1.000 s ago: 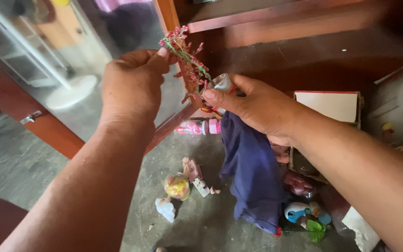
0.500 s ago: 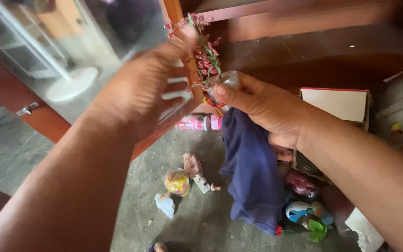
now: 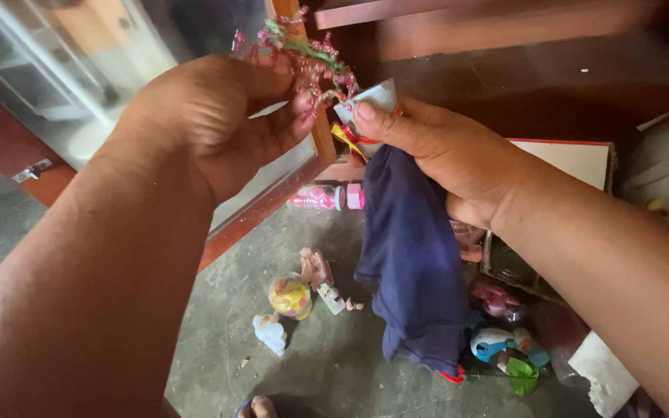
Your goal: The person wipes several small decorative items with a blue cloth, including a yellow container, a white figurine, a pink-wrapped item, a small flower arrangement, and a pink plastic flower. The items are handled one at a time and placed back on the floor.
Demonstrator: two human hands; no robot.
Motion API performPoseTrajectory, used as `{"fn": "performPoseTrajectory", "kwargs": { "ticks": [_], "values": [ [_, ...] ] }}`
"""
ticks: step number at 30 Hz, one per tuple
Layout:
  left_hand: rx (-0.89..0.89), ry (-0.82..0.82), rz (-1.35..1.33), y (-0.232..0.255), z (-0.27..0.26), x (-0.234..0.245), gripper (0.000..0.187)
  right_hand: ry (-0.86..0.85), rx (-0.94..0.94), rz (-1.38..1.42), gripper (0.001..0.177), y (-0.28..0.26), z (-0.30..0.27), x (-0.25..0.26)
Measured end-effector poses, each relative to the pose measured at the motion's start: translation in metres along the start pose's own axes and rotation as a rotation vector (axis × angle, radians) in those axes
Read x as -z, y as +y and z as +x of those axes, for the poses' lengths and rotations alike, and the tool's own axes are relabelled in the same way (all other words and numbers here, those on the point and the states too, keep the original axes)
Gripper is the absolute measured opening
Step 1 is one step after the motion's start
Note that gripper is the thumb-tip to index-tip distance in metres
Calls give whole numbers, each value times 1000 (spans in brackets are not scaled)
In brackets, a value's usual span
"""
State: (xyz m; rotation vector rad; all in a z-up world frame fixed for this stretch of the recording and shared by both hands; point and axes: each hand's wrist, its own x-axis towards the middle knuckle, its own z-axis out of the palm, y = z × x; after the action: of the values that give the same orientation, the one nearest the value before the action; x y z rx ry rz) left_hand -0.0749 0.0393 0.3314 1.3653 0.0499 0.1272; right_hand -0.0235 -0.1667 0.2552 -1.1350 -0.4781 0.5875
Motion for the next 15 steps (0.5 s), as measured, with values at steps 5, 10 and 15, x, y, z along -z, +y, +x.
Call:
{"fn": "performPoseTrajectory", "kwargs": {
  "ticks": [5, 10, 15],
  "values": [
    [97, 32, -36, 9, -6, -1, 26, 18, 68, -173, 49, 0, -1, -10],
    [30, 93, -84, 6, -11, -6, 15, 27, 152, -166, 54, 1, -1, -25],
    [-192, -37, -116, -6, -6, -9, 15, 14, 202, -190, 55, 0, -3, -33]
  ]
}}
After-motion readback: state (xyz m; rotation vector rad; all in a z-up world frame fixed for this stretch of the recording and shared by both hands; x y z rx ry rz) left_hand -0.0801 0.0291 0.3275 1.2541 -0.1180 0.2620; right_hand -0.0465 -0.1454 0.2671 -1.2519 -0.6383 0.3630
